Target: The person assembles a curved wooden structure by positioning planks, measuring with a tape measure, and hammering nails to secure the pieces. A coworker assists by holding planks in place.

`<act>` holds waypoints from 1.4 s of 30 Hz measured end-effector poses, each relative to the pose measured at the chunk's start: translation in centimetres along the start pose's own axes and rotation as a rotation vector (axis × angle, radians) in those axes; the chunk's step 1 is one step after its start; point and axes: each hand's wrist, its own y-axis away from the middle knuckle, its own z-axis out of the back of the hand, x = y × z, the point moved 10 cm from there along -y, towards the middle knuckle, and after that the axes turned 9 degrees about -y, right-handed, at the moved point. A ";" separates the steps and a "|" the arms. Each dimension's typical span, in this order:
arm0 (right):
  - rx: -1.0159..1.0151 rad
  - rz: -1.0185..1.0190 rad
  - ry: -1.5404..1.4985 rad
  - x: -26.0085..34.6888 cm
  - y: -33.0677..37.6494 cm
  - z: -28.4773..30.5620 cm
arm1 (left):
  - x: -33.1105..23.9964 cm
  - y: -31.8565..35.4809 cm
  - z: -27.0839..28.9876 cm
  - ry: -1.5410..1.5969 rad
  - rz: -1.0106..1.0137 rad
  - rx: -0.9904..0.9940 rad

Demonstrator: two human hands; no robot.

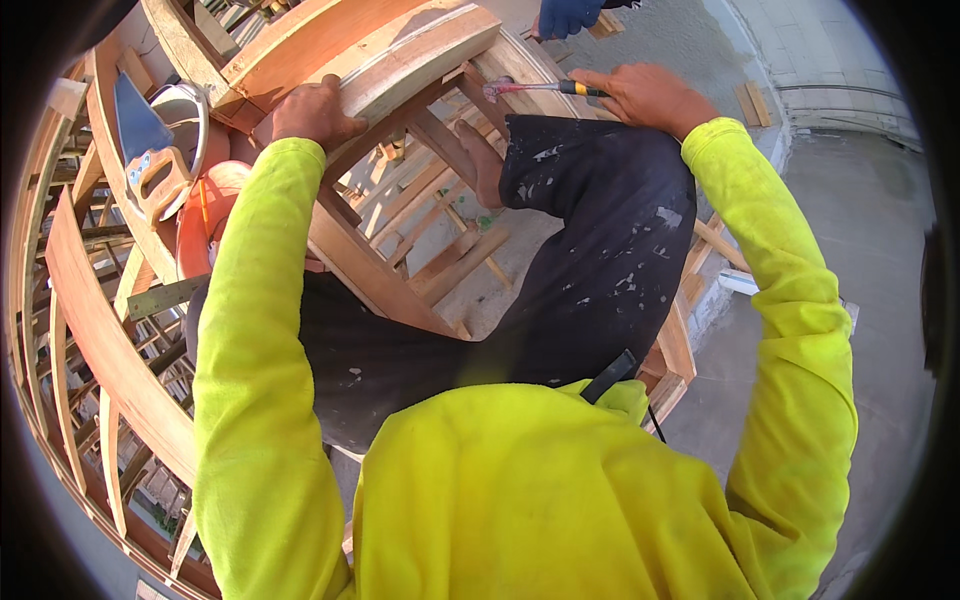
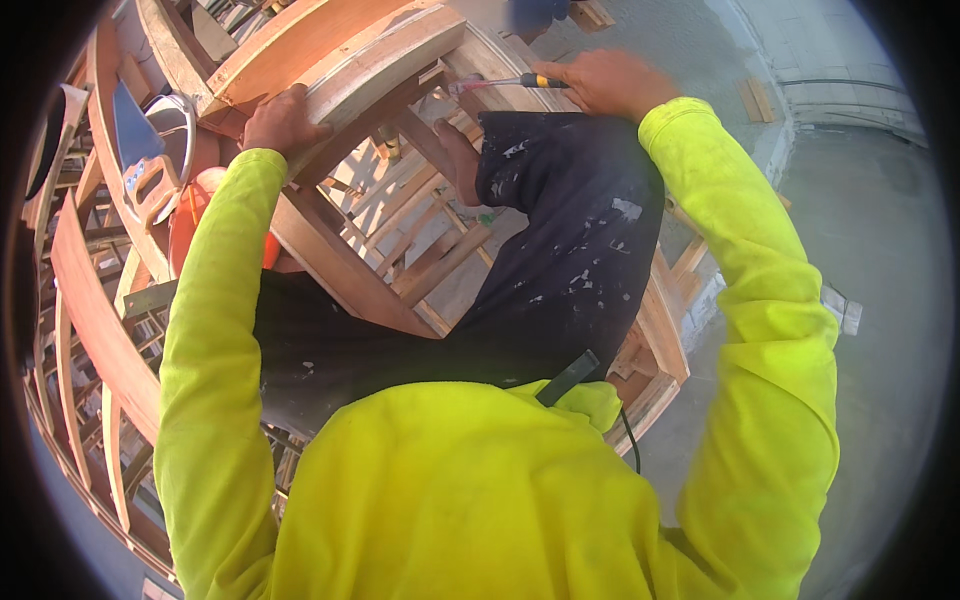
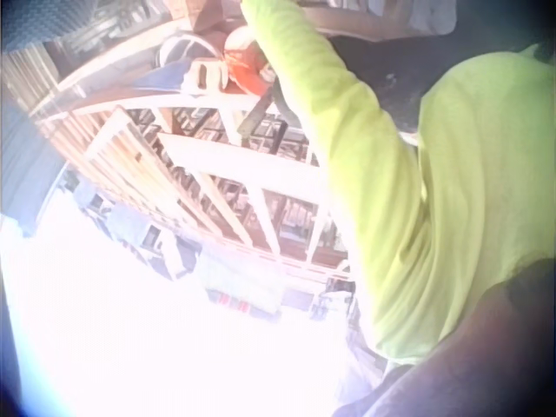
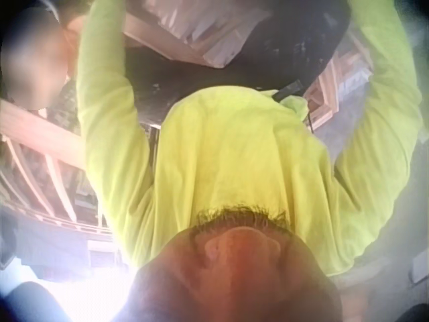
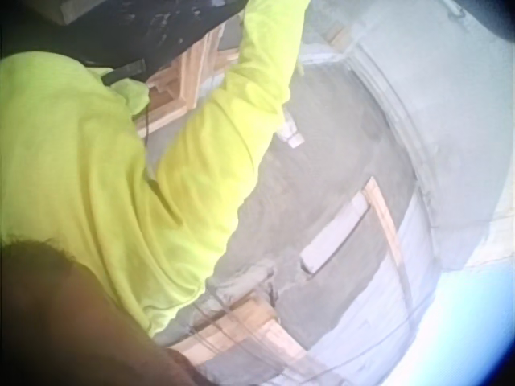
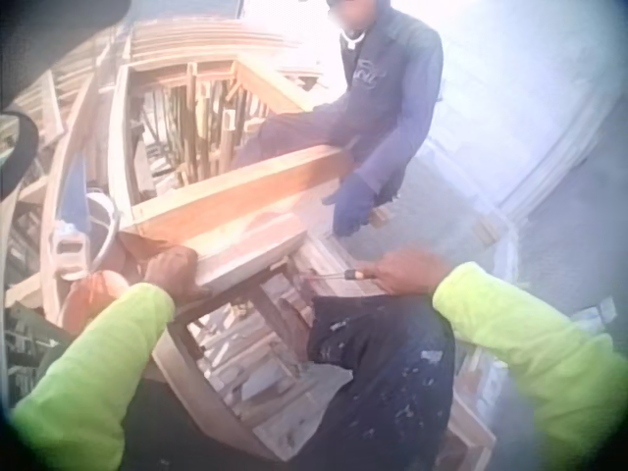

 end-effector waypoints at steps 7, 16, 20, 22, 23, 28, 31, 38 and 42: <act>0.067 0.025 0.037 2.8 -0.9 1.7 | 0.9 -0.5 -0.5 0.037 0.004 -0.002; 0.213 -0.043 -0.121 -1.1 -0.9 -1.8 | 1.3 -0.1 -0.9 0.012 0.001 0.025; 0.060 -0.065 -0.187 -0.6 1.0 -2.0 | 0.0 -0.7 -0.1 -0.015 0.015 0.018; -0.082 -0.039 -0.323 -0.4 2.2 -1.4 | -0.3 -0.3 0.2 -0.014 0.049 0.060; -0.179 -0.023 -0.398 -0.5 2.9 -1.1 | -0.4 -0.2 0.2 -0.013 0.067 0.078; -0.321 0.164 -0.497 1.3 3.1 3.0 | 0.1 -0.3 0.2 -0.027 0.042 0.048; -0.197 0.190 -0.264 0.0 1.2 1.7 | 0.3 -0.4 -0.3 -0.001 0.006 0.001; -0.046 -0.061 -0.311 -2.6 1.0 -2.7 | 0.6 -0.2 -1.0 -0.025 0.017 0.042; -0.115 -0.077 -0.530 -3.4 2.1 -2.4 | -0.1 -0.3 -0.6 -0.013 0.026 0.053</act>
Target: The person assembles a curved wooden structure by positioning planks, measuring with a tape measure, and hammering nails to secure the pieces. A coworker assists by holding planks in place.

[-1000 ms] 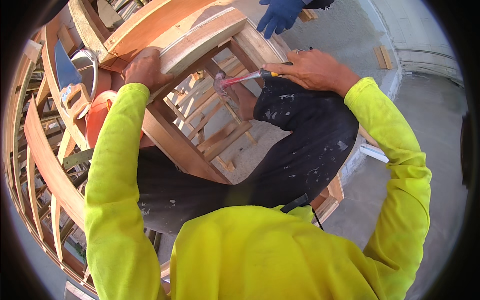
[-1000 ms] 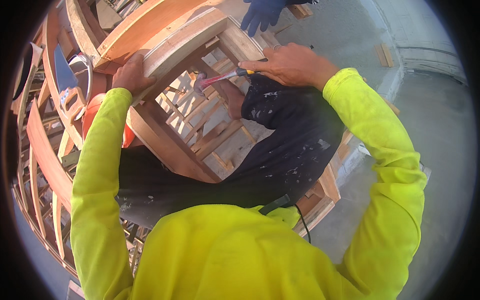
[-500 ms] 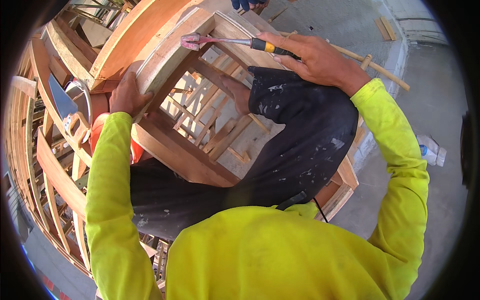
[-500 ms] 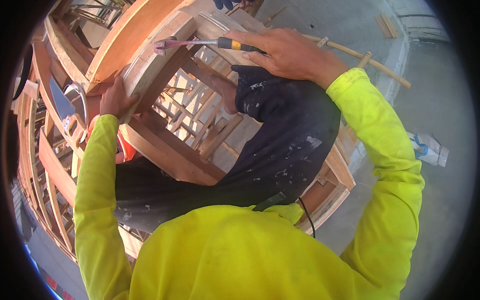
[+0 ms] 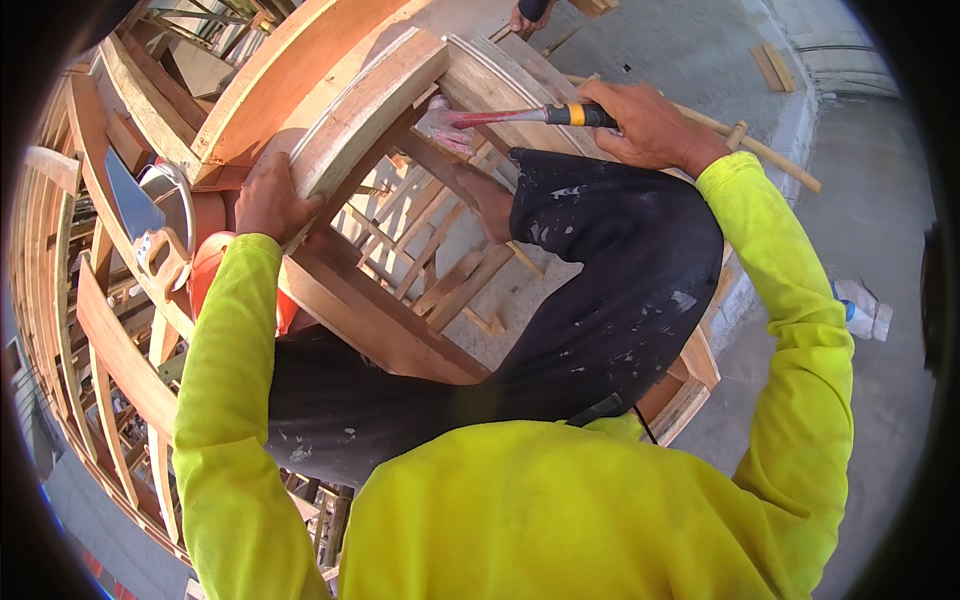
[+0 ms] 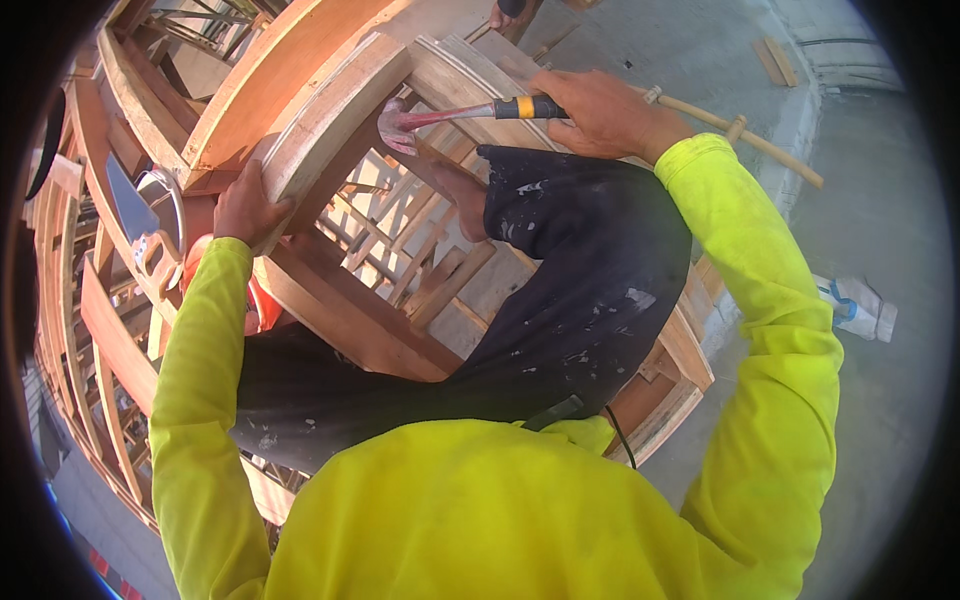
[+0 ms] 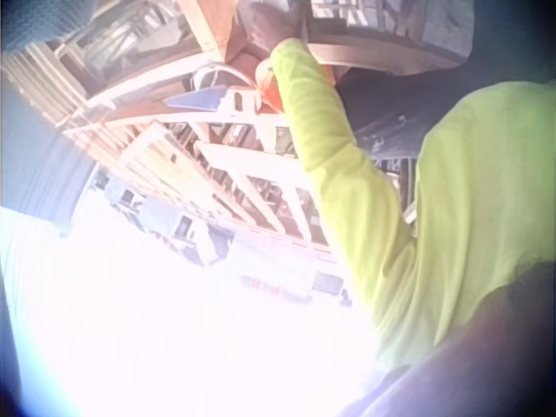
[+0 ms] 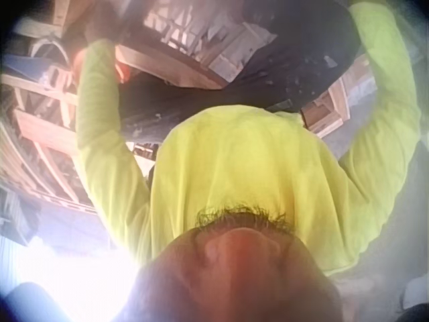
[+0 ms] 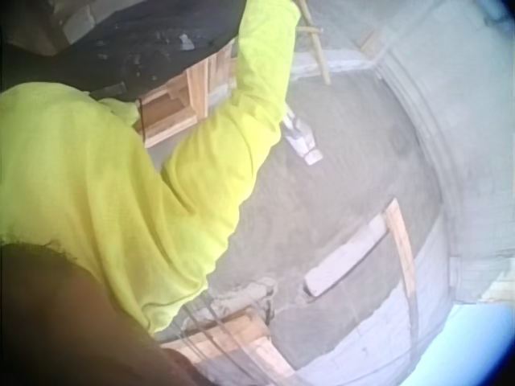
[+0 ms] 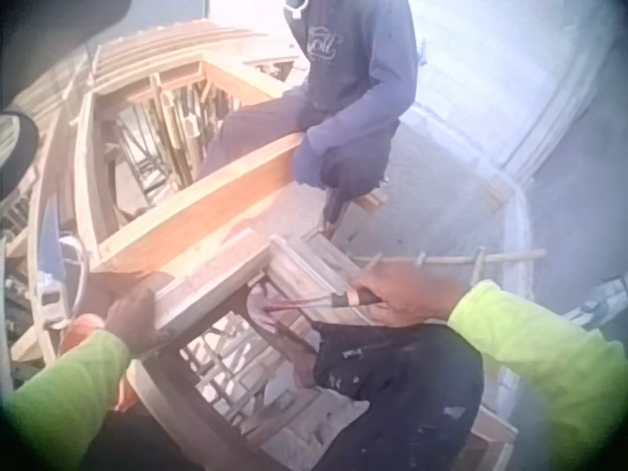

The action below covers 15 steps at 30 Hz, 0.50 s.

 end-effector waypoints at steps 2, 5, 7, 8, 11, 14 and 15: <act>-0.004 -0.027 -0.113 -0.3 -0.3 0.4 | 0.2 0.1 0.3 0.013 0.021 0.016; -0.025 -0.179 -0.450 -1.3 -0.3 1.1 | 0.1 0.1 0.2 0.024 0.036 0.023; -0.119 -0.412 -0.890 -3.3 0.3 1.3 | -0.2 0.0 0.5 0.014 0.029 0.025; -0.144 -0.400 -0.941 -3.5 -0.1 1.7 | -0.1 0.0 0.6 0.006 0.031 0.031; -0.201 -0.403 -1.093 -4.4 -1.6 2.3 | -0.3 0.0 0.4 -0.004 0.035 0.045; -0.177 -0.483 -1.299 -5.5 -2.5 -0.8 | -0.2 0.2 0.3 -0.018 0.038 0.050; -0.127 -0.497 -1.389 -5.4 -3.1 -2.8 | -0.4 0.2 0.6 -0.018 0.030 0.040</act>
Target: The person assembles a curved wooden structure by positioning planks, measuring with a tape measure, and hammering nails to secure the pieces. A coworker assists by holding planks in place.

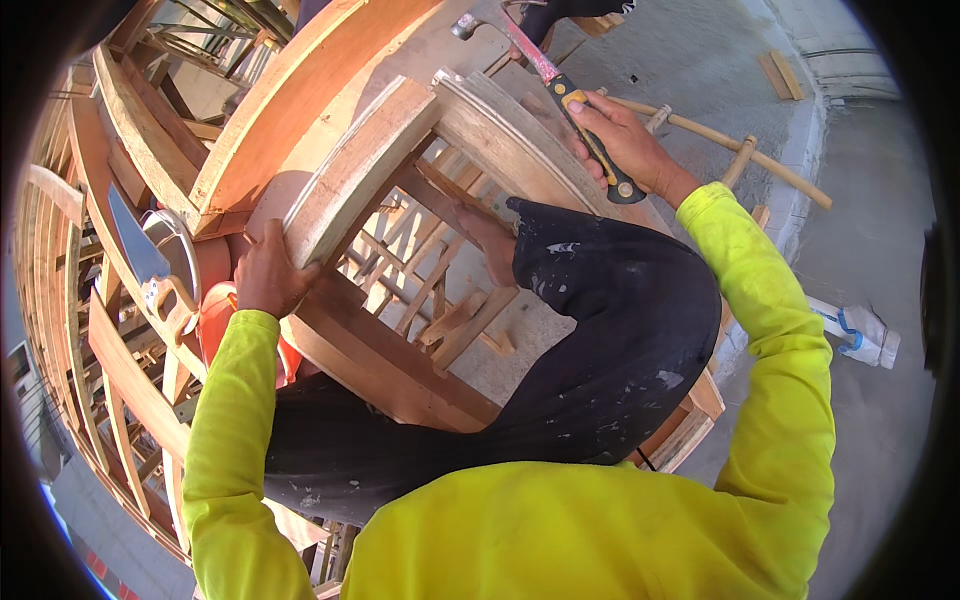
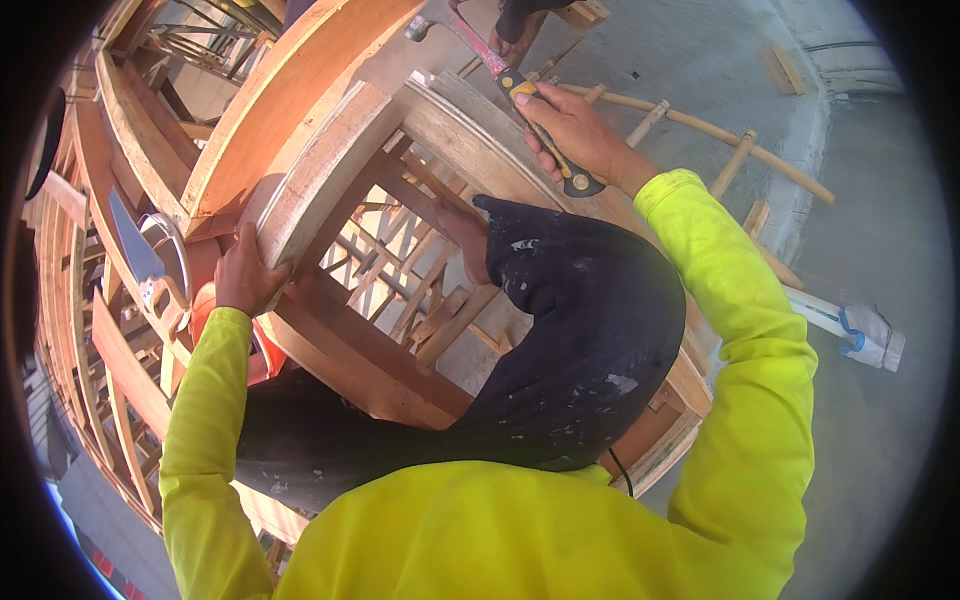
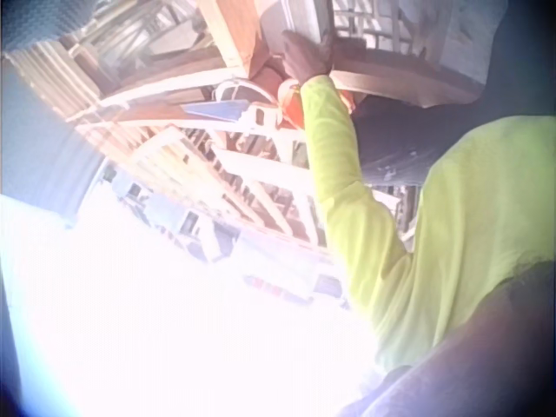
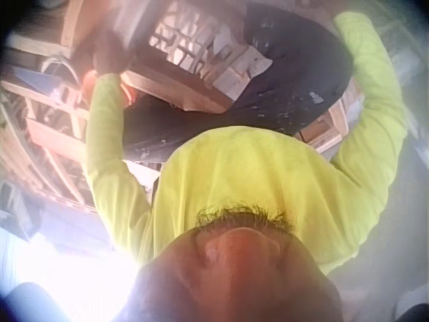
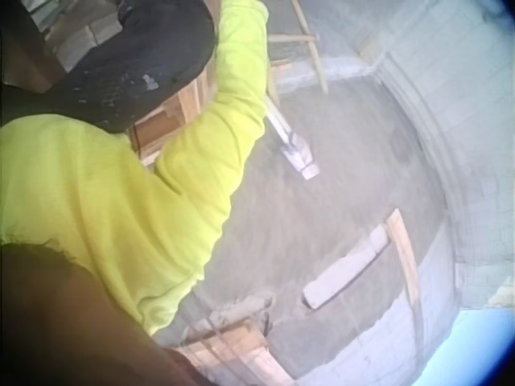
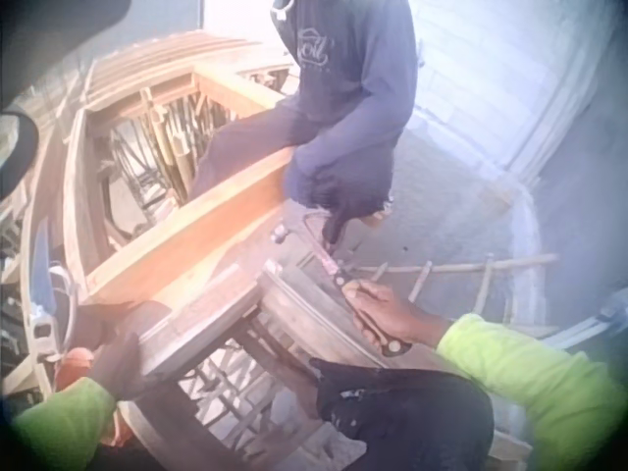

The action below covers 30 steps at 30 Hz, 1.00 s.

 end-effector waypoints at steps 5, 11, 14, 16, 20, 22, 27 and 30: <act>0.236 -0.230 -0.110 -7.1 -1.8 -2.5 | -0.6 0.3 0.3 0.021 -0.030 -0.040; 0.103 -0.120 -0.437 -8.5 -3.6 -0.9 | -0.3 0.2 -0.2 0.003 -0.004 -0.001; 0.291 -0.137 -0.322 -9.3 -3.0 -2.7 | -0.6 0.1 0.1 -0.011 0.010 -0.003; 0.367 -0.196 -0.340 -9.8 -2.5 -4.2 | -0.3 0.7 0.4 0.025 0.004 0.003; 0.418 -0.180 -0.365 -9.8 -2.7 -4.3 | 0.7 0.1 -0.6 -0.103 0.068 0.094; 0.423 -0.164 -0.361 -9.7 -2.8 -4.0 | 0.3 -0.6 -0.6 -0.100 0.076 0.092; 0.419 -0.127 -0.335 -9.8 -2.8 -4.3 | -6.4 -4.1 2.4 0.038 0.019 -0.160; 0.325 -0.065 -0.362 -8.9 -3.4 -2.5 | -7.4 -4.8 2.6 0.076 -0.023 -0.258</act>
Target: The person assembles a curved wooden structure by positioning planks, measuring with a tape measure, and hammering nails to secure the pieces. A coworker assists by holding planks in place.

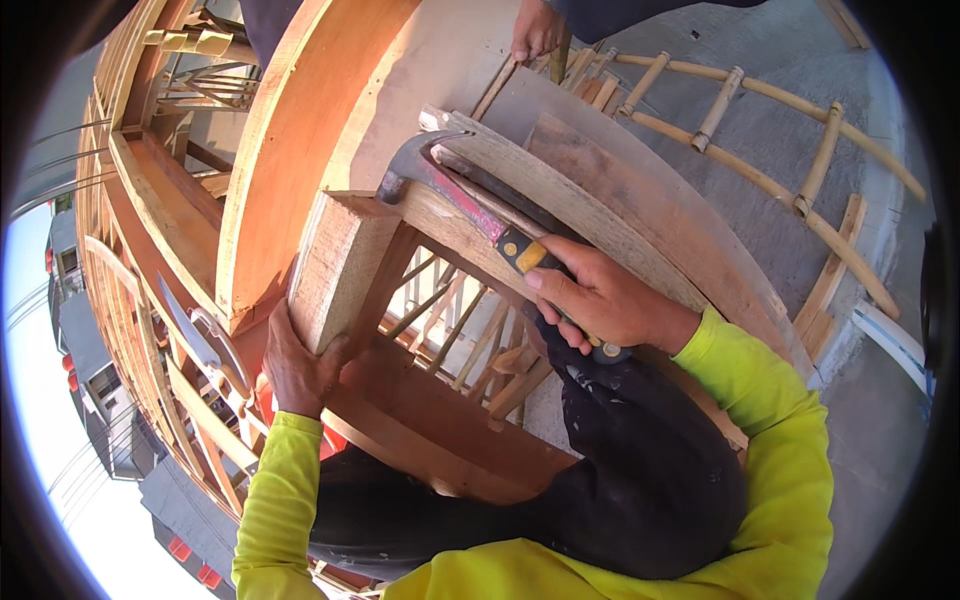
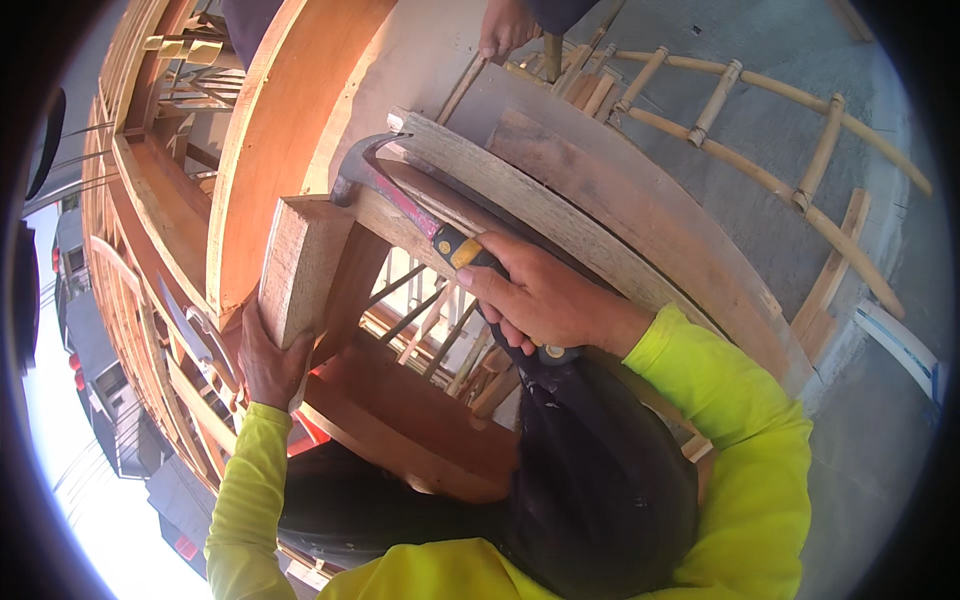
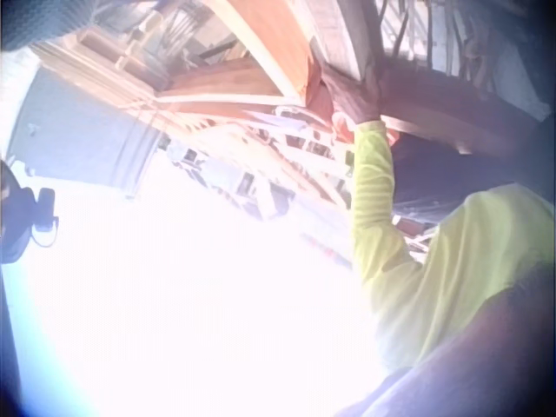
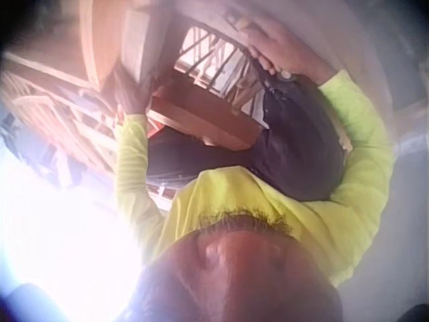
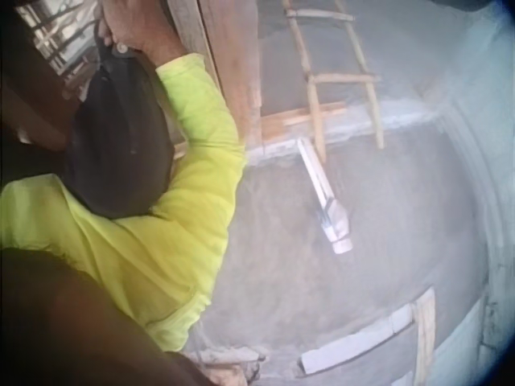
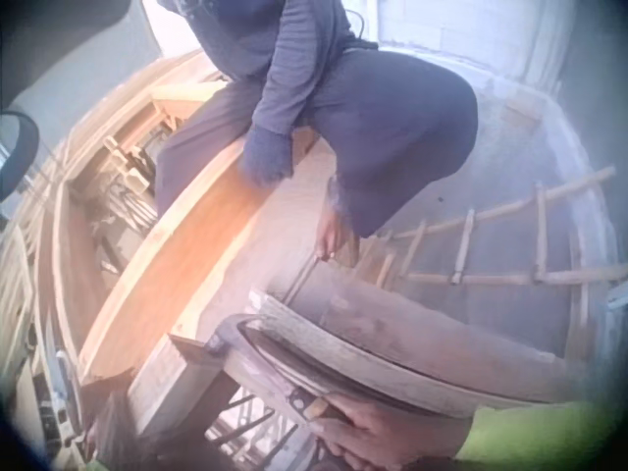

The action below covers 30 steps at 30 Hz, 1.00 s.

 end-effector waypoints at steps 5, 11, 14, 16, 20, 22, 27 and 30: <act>-0.193 0.149 -0.132 1.9 1.1 2.9 | 0.3 1.0 -0.4 -0.069 -0.021 0.025; 0.083 -0.055 0.072 0.3 0.8 -0.6 | 0.4 1.2 -0.3 -0.108 -0.021 0.023; -0.052 0.046 -0.106 1.8 0.9 0.8 | 0.2 1.9 0.0 -0.145 -0.044 0.027; -0.224 0.152 -0.220 3.6 0.5 3.1 | 0.1 1.4 -0.3 -0.162 -0.046 0.004; 0.144 -0.081 0.011 -1.0 0.1 -2.5 | 0.4 1.4 -0.8 -0.148 -0.062 0.008; 0.079 -0.021 0.136 1.1 0.3 -1.2 | 0.2 1.3 -0.5 -0.156 -0.078 -0.013; -0.055 0.617 0.480 9.7 2.1 -2.2 | 0.2 1.9 -0.5 -0.168 -0.081 0.017; -0.067 0.915 0.705 13.1 4.4 -4.6 | 0.3 2.0 -0.4 -0.157 -0.074 0.019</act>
